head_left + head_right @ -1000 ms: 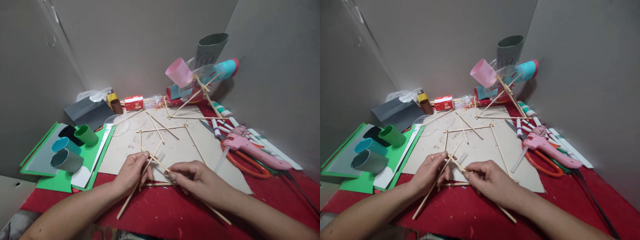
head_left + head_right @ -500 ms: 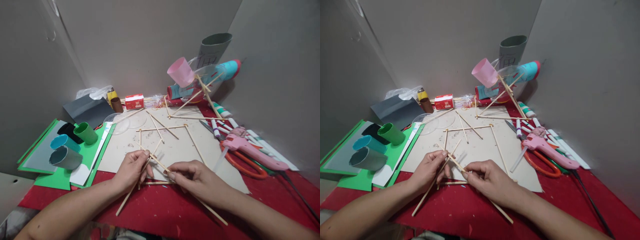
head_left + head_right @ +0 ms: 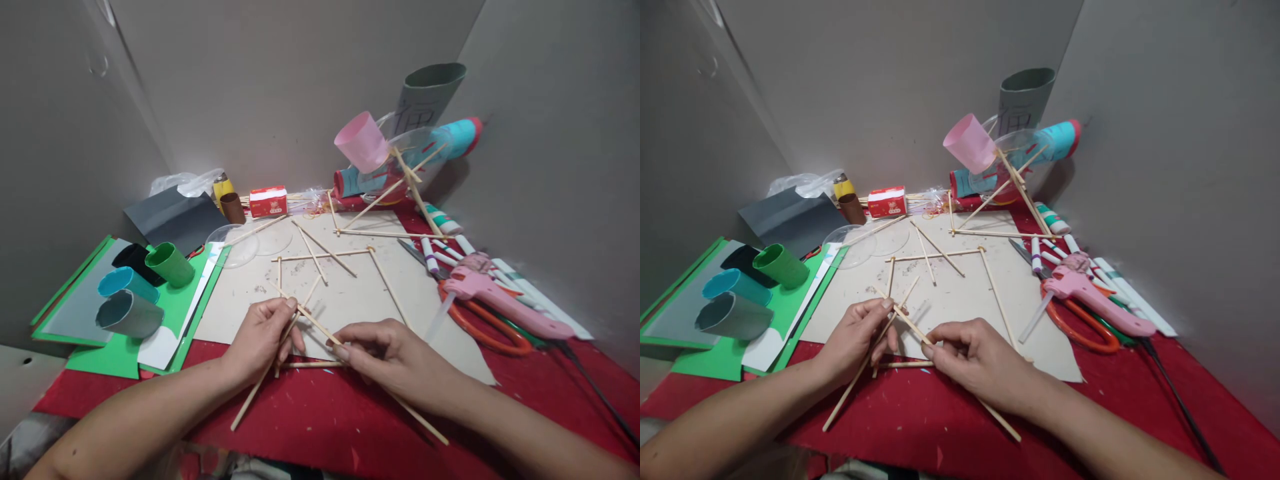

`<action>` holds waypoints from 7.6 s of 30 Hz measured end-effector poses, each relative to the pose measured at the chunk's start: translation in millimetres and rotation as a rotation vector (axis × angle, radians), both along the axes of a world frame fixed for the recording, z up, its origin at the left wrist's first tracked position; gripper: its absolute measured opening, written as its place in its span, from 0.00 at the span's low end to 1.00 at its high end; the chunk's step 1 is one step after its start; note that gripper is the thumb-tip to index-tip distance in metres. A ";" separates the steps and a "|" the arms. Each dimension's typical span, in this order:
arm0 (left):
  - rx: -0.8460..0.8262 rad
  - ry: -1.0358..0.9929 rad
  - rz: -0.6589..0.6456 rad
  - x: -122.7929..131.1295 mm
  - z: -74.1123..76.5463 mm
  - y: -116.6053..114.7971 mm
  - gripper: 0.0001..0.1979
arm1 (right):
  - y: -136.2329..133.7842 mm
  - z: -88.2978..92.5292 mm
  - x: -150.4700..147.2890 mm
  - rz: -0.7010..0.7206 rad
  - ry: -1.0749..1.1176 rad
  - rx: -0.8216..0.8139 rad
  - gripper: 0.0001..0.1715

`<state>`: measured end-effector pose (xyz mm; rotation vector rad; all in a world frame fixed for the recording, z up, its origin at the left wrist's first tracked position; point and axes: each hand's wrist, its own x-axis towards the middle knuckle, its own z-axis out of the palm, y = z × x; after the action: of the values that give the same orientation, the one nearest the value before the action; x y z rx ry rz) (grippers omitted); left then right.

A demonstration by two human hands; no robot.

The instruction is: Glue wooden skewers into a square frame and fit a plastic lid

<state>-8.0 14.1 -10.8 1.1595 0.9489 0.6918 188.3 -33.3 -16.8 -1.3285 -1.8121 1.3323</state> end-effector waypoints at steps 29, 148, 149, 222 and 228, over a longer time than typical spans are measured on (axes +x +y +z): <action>0.002 0.018 -0.036 -3.2 0.8 -0.2 0.27 | -0.6 0.1 -0.3 0.007 -0.023 0.042 0.20; 0.186 0.089 0.128 -7.2 5.7 0.7 0.20 | 1.0 -4.2 6.2 0.059 -0.174 0.305 0.23; 0.180 0.087 0.130 -6.8 6.1 0.8 0.20 | 0.8 -3.9 5.9 0.058 -0.173 0.302 0.23; -0.256 -0.147 -0.116 -4.3 -5.9 5.0 0.13 | 3.2 -2.6 3.9 -0.017 -0.090 0.119 0.27; -0.242 -0.077 -0.093 -2.4 -3.3 6.4 0.15 | 2.7 -1.6 3.4 -0.029 -0.055 0.070 0.27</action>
<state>-10.4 20.5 -14.0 0.9504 0.8818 0.5267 191.7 -30.5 -18.4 -1.3616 -1.8514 1.2165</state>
